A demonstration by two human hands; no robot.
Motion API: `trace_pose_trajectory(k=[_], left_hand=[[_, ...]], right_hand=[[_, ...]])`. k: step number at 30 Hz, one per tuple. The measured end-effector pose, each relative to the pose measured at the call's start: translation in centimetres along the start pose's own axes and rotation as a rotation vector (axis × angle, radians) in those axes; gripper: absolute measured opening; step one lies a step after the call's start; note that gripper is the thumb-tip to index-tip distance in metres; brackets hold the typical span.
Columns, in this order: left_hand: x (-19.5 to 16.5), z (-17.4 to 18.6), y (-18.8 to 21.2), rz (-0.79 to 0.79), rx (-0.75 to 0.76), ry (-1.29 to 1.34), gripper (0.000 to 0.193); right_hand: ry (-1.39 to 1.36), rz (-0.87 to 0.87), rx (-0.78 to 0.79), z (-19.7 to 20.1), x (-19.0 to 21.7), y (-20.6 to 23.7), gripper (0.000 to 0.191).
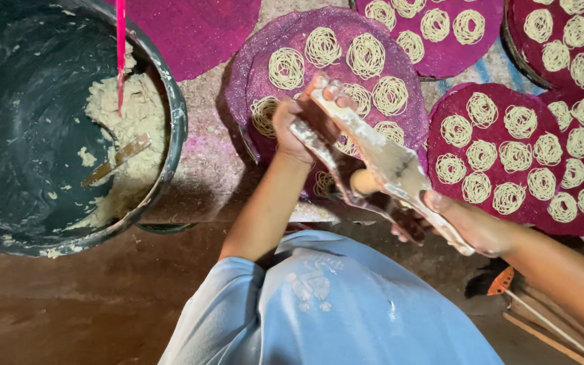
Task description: The person uses a wooden dough scraper to scoop dough from a bucket and form spiral-shaped snacks on purple mats. They then transfer the formed snacks onto a woven drying rack, arranging them in neat rows.
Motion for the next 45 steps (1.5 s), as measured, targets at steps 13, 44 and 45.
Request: trace_pose_trajectory(k=[13,44,45], left_hand=[[0.1,-0.3,-1.7,0.008,0.067,-0.081,0.031],[-0.6,-10.5,11.1,-0.035,0.251,-2.537,0.063],[-1.2,-10.3,11.2,-0.033,0.186,-2.481,0.063]], right_hand=[[-0.066,0.093,0.023,-1.5,3.1,0.3,0.084],[0.329,0.694,-0.178,-3.4,0.0,-4.4,0.068],[0.318,0.697,-0.250,-3.4,1.6,-4.8,0.060]])
Point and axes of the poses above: each hand's wrist, its own y-axis away from the middle knuckle, its own z-axis out of the back of the hand, x = y × z, the point moved 7 cm from there along -y, towards the middle knuckle, and after that the axes turned 1 degree about x, right-handed, at the moved point
